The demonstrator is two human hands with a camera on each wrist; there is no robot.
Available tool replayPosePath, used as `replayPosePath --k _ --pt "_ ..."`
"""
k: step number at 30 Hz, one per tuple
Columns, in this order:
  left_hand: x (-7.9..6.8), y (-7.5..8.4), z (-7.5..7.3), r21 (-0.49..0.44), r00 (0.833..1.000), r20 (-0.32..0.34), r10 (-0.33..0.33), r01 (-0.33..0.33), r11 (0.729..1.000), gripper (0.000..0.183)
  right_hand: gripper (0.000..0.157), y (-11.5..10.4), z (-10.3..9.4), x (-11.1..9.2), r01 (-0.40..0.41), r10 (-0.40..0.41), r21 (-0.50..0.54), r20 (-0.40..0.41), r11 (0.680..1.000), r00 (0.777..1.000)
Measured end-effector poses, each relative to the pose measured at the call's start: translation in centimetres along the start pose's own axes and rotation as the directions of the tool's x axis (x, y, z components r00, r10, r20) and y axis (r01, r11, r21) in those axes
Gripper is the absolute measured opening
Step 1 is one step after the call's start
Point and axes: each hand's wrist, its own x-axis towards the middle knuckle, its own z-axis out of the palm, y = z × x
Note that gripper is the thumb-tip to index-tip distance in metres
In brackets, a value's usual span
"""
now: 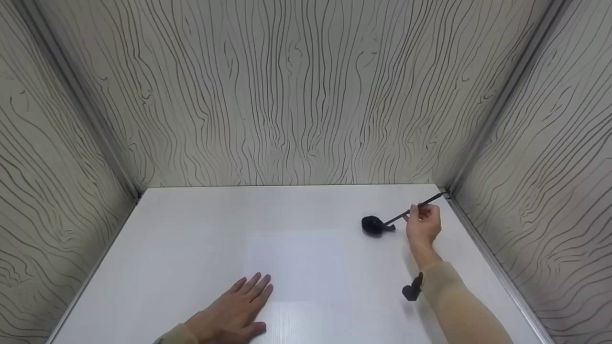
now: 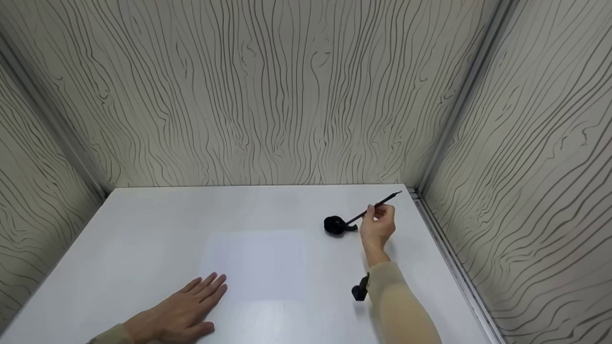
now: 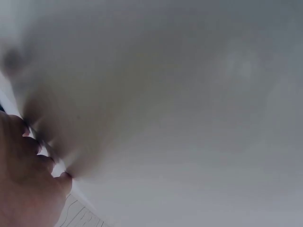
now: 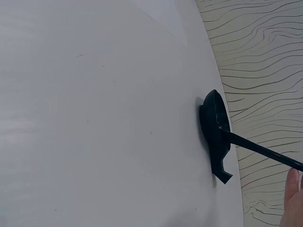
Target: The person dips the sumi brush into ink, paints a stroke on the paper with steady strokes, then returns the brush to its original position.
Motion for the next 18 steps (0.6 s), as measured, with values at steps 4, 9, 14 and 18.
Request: replayPosePath --k 4,9,14,18 --pt "0.1 0.0 0.0 0.012 1.000 0.003 0.006 -0.006 1.000 0.081 0.017 -0.2 -0.5 0.3 0.005 -0.005 -0.011 -0.005 1.000 1.000" --pt "0.1 0.0 -0.1 0.011 1.000 0.013 -0.001 0.000 1.000 0.082 0.017 -0.7 -1.1 0.9 0.003 -0.003 -0.015 -0.019 1.000 1.000" --pt "0.0 0.1 -0.1 0.026 1.000 0.009 0.004 -0.004 1.000 0.083 0.016 -1.0 -1.6 1.4 0.008 -0.008 0.001 -0.042 1.000 0.999" --pt "0.0 0.1 0.0 0.031 1.000 0.004 0.010 -0.010 0.999 0.083 0.017 -1.3 -2.1 1.7 0.020 -0.019 0.010 -0.055 1.000 0.998"
